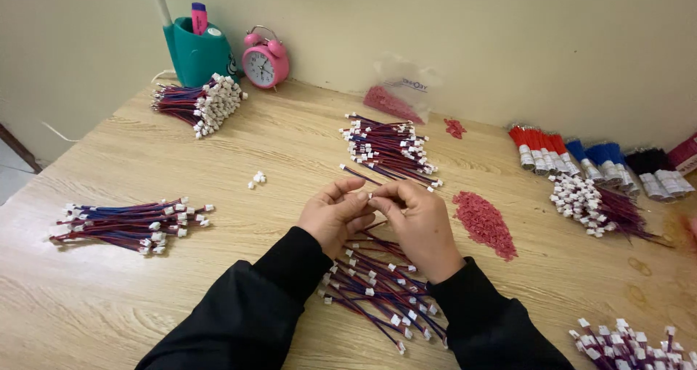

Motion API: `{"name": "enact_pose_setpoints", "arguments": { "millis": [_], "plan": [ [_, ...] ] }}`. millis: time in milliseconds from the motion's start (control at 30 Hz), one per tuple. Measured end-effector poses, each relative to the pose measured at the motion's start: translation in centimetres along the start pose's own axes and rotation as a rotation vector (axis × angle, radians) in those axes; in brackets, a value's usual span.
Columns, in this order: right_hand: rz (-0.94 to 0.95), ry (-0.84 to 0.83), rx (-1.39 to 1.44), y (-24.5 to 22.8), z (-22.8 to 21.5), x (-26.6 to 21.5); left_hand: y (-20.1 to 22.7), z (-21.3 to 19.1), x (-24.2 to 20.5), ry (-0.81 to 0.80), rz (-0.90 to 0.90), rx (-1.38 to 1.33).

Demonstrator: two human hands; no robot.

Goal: Assembling electronic wire harnesses by manually attaching plastic connectors to the ends of wires

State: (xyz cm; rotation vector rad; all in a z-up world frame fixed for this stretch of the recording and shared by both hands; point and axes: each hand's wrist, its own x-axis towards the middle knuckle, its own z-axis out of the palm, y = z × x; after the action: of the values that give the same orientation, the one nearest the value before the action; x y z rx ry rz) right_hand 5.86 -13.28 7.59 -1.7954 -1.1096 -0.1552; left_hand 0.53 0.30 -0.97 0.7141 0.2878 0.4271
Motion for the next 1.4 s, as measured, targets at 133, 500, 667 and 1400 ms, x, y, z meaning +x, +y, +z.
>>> {"name": "enact_pose_setpoints", "arguments": {
  "millis": [133, 500, 667, 1400],
  "plan": [
    [-0.074, 0.038, -0.034, -1.4, 0.0, 0.1, 0.0, 0.0, 0.1, -0.014, 0.016, 0.004],
    [0.06, -0.083, 0.097, -1.0, -0.8, 0.3, 0.6, -0.4, 0.2, -0.071, 0.031, 0.043],
    [0.158, -0.069, 0.12, -1.7, -0.9, 0.1, 0.4, -0.1, 0.0, -0.062, 0.081, 0.147],
    [0.17, -0.122, -0.015, 16.2, 2.7, -1.6, 1.3, -0.6, 1.4, 0.076, 0.2, 0.686]
  ]
}}
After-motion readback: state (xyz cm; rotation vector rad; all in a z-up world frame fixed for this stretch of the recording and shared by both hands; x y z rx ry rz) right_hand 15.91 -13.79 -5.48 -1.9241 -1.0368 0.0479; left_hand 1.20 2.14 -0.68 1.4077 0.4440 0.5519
